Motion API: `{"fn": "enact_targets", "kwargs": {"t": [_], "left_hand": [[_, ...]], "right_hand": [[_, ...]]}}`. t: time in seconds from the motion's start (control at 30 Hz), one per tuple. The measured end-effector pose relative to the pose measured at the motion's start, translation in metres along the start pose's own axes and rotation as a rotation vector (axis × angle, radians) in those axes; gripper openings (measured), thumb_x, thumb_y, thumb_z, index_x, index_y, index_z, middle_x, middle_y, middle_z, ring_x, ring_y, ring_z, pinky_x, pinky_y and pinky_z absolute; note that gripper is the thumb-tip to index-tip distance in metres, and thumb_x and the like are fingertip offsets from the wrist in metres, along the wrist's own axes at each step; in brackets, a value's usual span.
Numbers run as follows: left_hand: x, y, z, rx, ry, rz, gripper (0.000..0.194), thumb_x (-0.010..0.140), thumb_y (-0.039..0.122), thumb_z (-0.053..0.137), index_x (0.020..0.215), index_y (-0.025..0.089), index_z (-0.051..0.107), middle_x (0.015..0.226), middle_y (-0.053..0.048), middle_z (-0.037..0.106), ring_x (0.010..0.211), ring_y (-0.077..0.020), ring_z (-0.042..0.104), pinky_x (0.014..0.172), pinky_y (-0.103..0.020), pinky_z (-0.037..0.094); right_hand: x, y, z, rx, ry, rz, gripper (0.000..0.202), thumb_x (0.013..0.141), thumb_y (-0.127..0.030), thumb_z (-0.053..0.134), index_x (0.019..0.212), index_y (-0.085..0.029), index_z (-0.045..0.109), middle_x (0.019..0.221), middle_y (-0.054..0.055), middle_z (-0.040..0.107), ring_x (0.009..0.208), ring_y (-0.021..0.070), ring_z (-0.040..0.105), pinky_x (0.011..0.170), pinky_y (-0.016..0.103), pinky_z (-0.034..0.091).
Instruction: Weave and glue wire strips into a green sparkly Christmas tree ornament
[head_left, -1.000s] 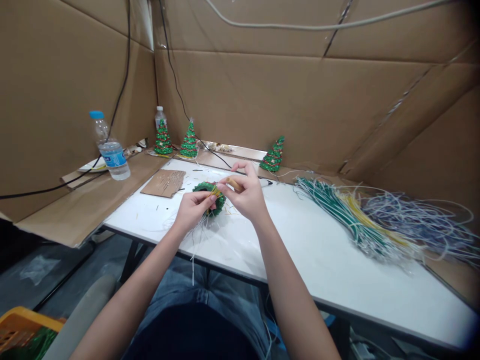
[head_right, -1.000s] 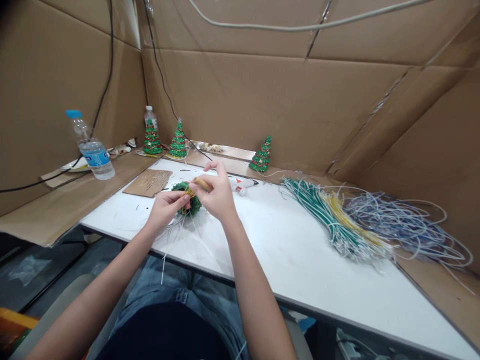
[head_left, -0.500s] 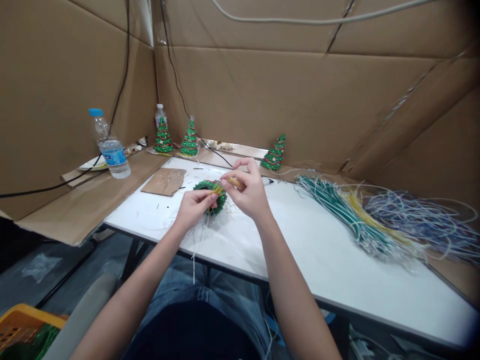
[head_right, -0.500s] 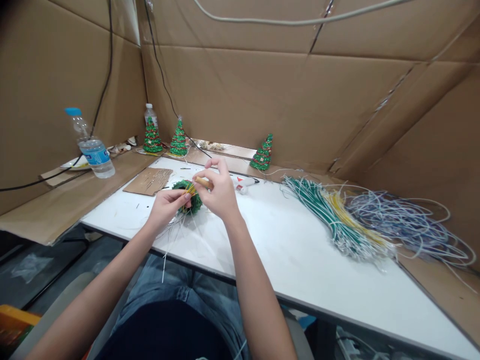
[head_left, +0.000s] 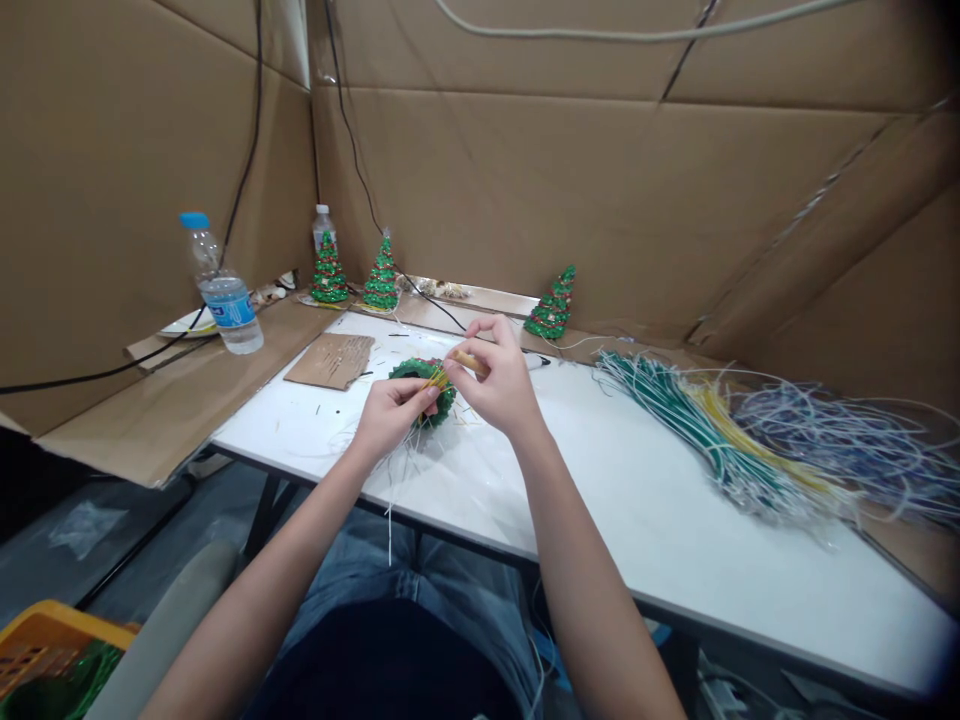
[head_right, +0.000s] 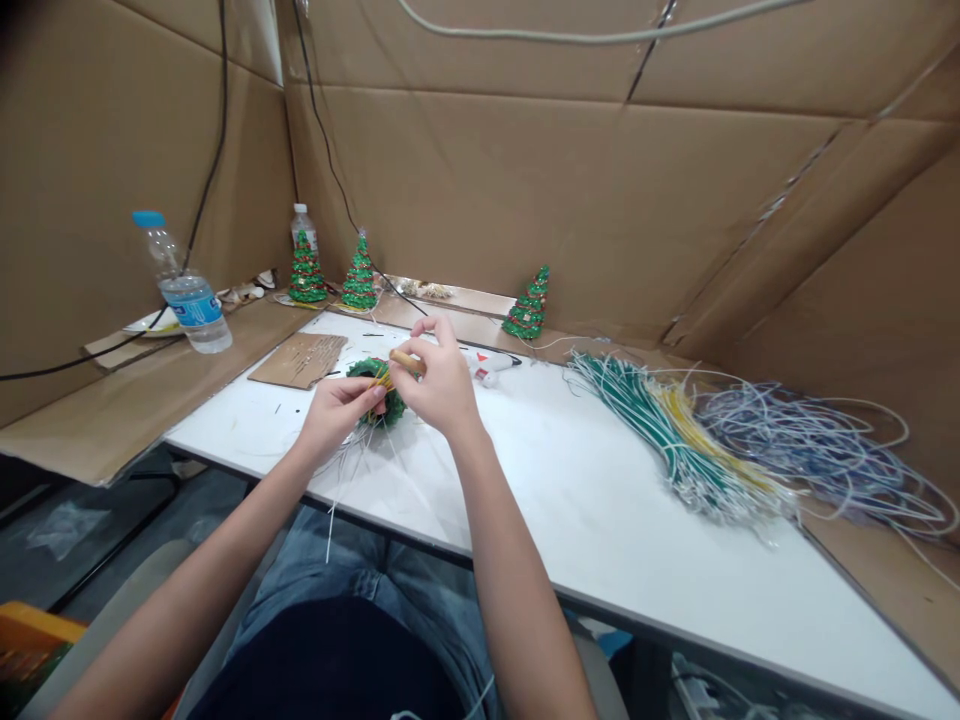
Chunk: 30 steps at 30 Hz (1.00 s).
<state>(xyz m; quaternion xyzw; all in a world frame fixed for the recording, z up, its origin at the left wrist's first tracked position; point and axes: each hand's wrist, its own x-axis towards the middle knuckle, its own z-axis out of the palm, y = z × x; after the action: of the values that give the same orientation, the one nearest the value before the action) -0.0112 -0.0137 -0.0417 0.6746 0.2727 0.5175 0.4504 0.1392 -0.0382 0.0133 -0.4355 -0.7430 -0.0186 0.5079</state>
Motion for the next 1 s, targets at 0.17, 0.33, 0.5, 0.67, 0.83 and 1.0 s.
{"fn": "enact_targets", "kwargs": {"t": [0.17, 0.33, 0.5, 0.67, 0.83, 1.0], "left_hand": [[-0.0003, -0.0009, -0.0002, -0.005, 0.002, -0.008, 0.031, 0.078, 0.039, 0.061, 0.062, 0.013, 0.066, 0.056, -0.001, 0.058, 0.053, -0.0103, 0.045, 0.053, -0.023, 0.034], [0.0001, -0.0008, -0.0004, 0.011, 0.012, 0.004, 0.033, 0.077, 0.041, 0.062, 0.06, 0.013, 0.065, 0.055, -0.001, 0.059, 0.052, -0.0099, 0.044, 0.052, -0.023, 0.033], [0.0003, -0.0022, 0.0005, -0.029, 0.014, -0.021, 0.034, 0.076, 0.045, 0.064, 0.069, 0.013, 0.07, 0.057, -0.002, 0.061, 0.053, -0.0109, 0.048, 0.053, -0.023, 0.037], [0.0004, -0.001, 0.0009, -0.043, 0.025, -0.019, 0.033, 0.075, 0.045, 0.065, 0.067, 0.013, 0.07, 0.056, -0.001, 0.061, 0.052, -0.0104, 0.047, 0.053, -0.023, 0.037], [0.0008, 0.0, 0.0008, -0.041, 0.029, -0.017, 0.035, 0.074, 0.046, 0.065, 0.065, 0.013, 0.069, 0.055, -0.002, 0.06, 0.052, -0.0107, 0.046, 0.052, -0.024, 0.036], [0.0012, -0.0021, 0.0006, -0.034, 0.019, -0.019, 0.033, 0.075, 0.044, 0.064, 0.064, 0.013, 0.069, 0.055, -0.001, 0.059, 0.052, -0.0106, 0.046, 0.053, -0.024, 0.036]], "right_hand": [[0.0006, 0.0015, 0.0001, 0.023, -0.027, 0.009, 0.007, 0.075, -0.017, 0.058, 0.069, -0.017, 0.062, 0.097, 0.008, 0.045, 0.092, 0.0209, 0.051, 0.06, 0.029, 0.043], [0.0004, 0.0016, -0.0004, 0.035, -0.03, -0.013, 0.01, 0.077, -0.019, 0.058, 0.068, -0.017, 0.061, 0.097, 0.008, 0.045, 0.094, 0.0215, 0.05, 0.059, 0.029, 0.043], [-0.0002, 0.0015, -0.0005, 0.029, -0.036, -0.014, 0.01, 0.077, -0.019, 0.058, 0.067, -0.018, 0.06, 0.098, 0.008, 0.045, 0.094, 0.0217, 0.051, 0.061, 0.03, 0.044], [-0.0007, 0.0016, -0.0007, 0.047, -0.044, 0.004, 0.01, 0.077, -0.02, 0.058, 0.069, -0.018, 0.061, 0.099, 0.008, 0.044, 0.092, 0.0209, 0.051, 0.058, 0.029, 0.043], [-0.0006, 0.0031, -0.0005, 0.058, -0.033, 0.023, 0.011, 0.078, -0.021, 0.057, 0.069, -0.017, 0.062, 0.098, 0.008, 0.045, 0.095, 0.0224, 0.051, 0.067, 0.032, 0.045], [0.0003, 0.0042, 0.0, 0.116, -0.028, 0.038, 0.016, 0.081, -0.024, 0.053, 0.072, -0.018, 0.065, 0.095, 0.007, 0.046, 0.095, 0.0222, 0.052, 0.079, 0.037, 0.045]]}}
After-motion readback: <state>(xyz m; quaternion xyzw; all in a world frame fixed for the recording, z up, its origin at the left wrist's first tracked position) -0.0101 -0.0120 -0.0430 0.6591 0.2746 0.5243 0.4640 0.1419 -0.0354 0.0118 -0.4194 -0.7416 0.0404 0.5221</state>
